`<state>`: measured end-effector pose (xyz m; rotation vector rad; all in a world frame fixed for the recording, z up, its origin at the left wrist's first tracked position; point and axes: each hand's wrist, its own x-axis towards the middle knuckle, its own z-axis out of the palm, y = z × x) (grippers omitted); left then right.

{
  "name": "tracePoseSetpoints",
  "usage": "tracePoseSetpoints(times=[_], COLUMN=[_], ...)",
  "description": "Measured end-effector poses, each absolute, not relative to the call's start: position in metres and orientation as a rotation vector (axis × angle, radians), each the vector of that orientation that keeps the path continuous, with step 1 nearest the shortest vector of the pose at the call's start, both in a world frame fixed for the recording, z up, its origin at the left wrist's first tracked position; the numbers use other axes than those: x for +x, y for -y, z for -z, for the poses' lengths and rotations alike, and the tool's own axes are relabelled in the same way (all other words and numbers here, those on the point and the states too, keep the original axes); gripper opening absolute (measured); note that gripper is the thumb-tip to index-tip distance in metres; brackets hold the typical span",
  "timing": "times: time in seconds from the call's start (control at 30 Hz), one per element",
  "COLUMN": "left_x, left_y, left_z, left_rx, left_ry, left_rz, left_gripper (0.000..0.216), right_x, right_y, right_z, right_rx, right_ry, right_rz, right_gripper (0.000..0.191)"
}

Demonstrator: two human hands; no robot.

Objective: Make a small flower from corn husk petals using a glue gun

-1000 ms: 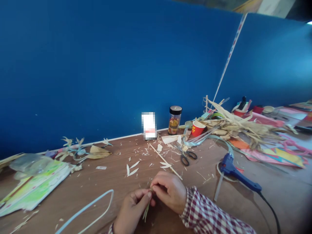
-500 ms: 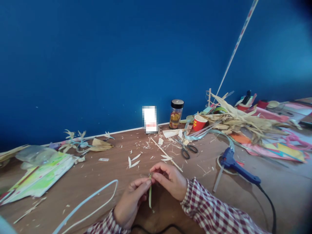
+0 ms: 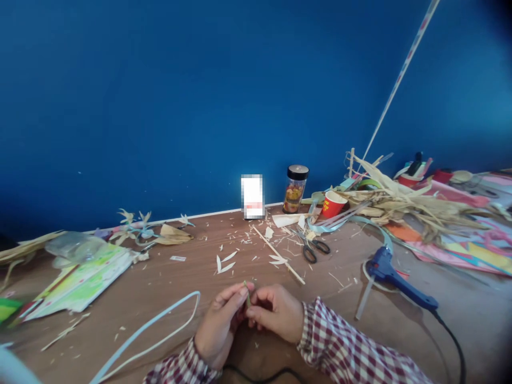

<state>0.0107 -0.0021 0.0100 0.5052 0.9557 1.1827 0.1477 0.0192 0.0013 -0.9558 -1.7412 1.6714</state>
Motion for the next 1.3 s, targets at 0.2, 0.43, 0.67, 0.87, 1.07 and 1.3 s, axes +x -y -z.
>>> tracePoseSetpoints(times=[0.2, 0.43, 0.67, 0.87, 1.07, 1.3], left_x=[0.006, 0.005, -0.001, 0.003, 0.006, 0.006], left_y=[-0.002, -0.002, -0.004, -0.002, 0.000, -0.001], left_z=[-0.009, -0.006, -0.008, -0.006, 0.001, 0.001], left_rx=[0.430, 0.425, 0.383, 0.624, 0.916, 1.045], left_ry=[-0.929, -0.885, -0.938, -1.014, -1.041, -1.068], left_rz=[-1.241, -1.231, -1.257, -1.109, -1.017, -0.956], left_gripper=[0.022, 0.019, 0.023, 0.016, 0.020, 0.024], right_x=[0.146, 0.146, 0.150, 0.158, 0.158, 0.160], right_y=[-0.019, -0.017, -0.016, -0.026, -0.027, -0.027], right_z=[0.005, 0.000, -0.003, -0.020, -0.022, -0.023], right_rx=[-1.013, -1.037, -1.049, -1.143, -1.029, -1.015], right_ry=[1.724, 1.761, 1.947, 1.727, 1.812, 1.893], right_rz=[-1.694, -1.686, -1.433, -1.110, -1.126, -1.079], right_gripper=[0.026, 0.021, 0.011, 0.017, 0.014, 0.009])
